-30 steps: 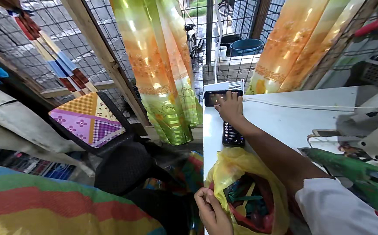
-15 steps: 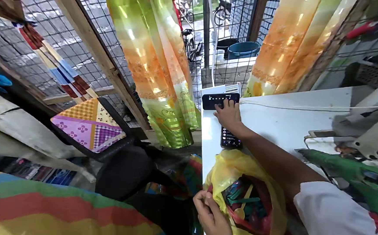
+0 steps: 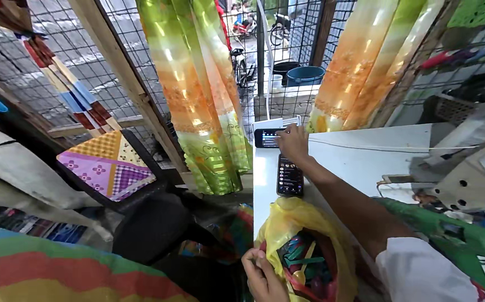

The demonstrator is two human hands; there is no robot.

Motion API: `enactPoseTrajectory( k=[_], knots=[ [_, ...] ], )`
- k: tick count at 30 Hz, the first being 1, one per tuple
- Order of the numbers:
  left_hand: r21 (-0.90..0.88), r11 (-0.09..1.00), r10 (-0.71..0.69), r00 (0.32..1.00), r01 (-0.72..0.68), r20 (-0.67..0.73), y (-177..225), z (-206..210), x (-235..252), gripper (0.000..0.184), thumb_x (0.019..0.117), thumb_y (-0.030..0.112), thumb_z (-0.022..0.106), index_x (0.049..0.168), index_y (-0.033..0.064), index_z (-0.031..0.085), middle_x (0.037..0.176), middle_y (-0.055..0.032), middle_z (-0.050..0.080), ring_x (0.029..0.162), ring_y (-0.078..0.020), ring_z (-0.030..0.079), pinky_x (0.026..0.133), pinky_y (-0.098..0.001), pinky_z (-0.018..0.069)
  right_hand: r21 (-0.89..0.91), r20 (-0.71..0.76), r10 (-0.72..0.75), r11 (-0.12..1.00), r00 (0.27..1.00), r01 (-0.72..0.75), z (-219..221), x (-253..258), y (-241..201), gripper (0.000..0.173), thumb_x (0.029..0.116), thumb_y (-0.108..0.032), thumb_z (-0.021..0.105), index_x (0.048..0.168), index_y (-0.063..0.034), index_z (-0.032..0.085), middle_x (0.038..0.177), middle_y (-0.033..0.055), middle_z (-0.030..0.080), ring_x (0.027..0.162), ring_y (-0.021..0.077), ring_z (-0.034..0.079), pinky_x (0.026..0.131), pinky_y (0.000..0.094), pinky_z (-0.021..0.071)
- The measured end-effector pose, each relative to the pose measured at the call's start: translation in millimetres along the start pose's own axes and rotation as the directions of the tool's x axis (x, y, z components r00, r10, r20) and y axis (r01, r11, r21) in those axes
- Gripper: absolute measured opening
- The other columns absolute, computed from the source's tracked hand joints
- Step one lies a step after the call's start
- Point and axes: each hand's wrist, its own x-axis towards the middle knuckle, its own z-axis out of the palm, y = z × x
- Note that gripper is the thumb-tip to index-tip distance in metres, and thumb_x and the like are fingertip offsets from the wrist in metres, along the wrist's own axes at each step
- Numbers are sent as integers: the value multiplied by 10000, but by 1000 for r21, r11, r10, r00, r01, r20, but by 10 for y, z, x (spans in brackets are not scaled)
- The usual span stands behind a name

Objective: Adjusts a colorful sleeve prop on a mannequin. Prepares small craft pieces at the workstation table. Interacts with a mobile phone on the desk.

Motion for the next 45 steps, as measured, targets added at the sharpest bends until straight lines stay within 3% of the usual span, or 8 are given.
enactPoseTrajectory(
  k=[3, 7, 15, 18, 21, 26, 36, 45],
  knots=[
    [-2, 1000, 7, 1000, -7, 3, 4, -3, -1, 152, 1051, 80, 411, 1088, -11, 526, 718, 21, 546, 579, 39, 548, 553, -134, 488, 34, -41, 77, 997, 996, -76, -142, 100, 80, 277, 1037, -177, 555, 1235, -91, 729, 1290, 301, 584, 1222, 529, 510, 977, 704, 377],
    [1, 1000, -4, 1000, 4, 11, 10, -8, 3, 164, 1051, 85, 407, 1098, -19, 525, 699, 19, 537, 556, 35, 534, 535, -140, 479, -9, -29, 28, 1000, 999, -28, -221, 222, 236, 289, 1035, -167, 546, 1254, -89, 718, 1329, 318, 561, 1239, 546, 497, 959, 710, 383],
    [23, 999, -23, 1000, 23, 21, 8, -19, 8, 177, 1054, 105, 419, 1109, -22, 530, 699, 23, 513, 559, 30, 517, 544, -144, 474, -119, 143, -188, 971, 972, 205, -140, 341, 319, 331, 900, -169, 767, 1189, -18, 714, 1389, 327, 533, 1312, 555, 453, 1013, 728, 357],
    [7, 1000, -19, 1000, 19, 17, -2, -14, 11, 165, 1055, 104, 420, 1099, -12, 529, 687, 32, 505, 544, 34, 509, 533, -143, 472, -137, 142, -189, 968, 972, 208, -50, 331, 326, 363, 875, -187, 795, 1175, -1, 707, 1406, 323, 524, 1310, 549, 463, 1007, 721, 369],
    [4, 1000, -19, 1000, 19, 12, -5, -11, 12, 165, 1059, 113, 418, 1091, -3, 530, 678, 37, 504, 530, 38, 502, 522, -137, 466, -124, 150, -140, 979, 979, 159, 5, 293, 302, 451, 867, -195, 809, 1241, 17, 672, 1429, 347, 494, 1334, 571, 435, 1042, 739, 341],
    [-1, 1000, -20, 1000, 20, 21, 12, -10, 11, 158, 1061, 109, 420, 1091, 0, 531, 678, 41, 501, 527, 45, 492, 515, -128, 456, -164, 121, -130, 975, 984, 148, 104, 227, 310, 529, 857, -216, 826, 1284, 25, 628, 1364, 340, 526, 1272, 555, 478, 1001, 708, 369],
    [3, 1000, 1, 1000, -1, 25, -9, 0, 12, 159, 1056, 106, 421, 1089, -1, 535, 703, 35, 526, 565, 42, 528, 544, -132, 481, -169, 94, -109, 978, 990, 124, 184, 180, 333, 606, 868, -270, 821, 1342, 21, 582, 1337, 327, 549, 1271, 542, 488, 1022, 685, 367],
    [21, 1000, -8, 1000, 7, 22, 12, 6, 13, 150, 1052, 91, 423, 1088, -5, 533, 681, 45, 515, 551, 47, 518, 538, -127, 470, -157, 66, -147, 975, 987, 156, 181, 190, 343, 566, 859, -263, 826, 1285, 37, 604, 1249, 333, 579, 1203, 550, 525, 967, 698, 390]
  ],
)
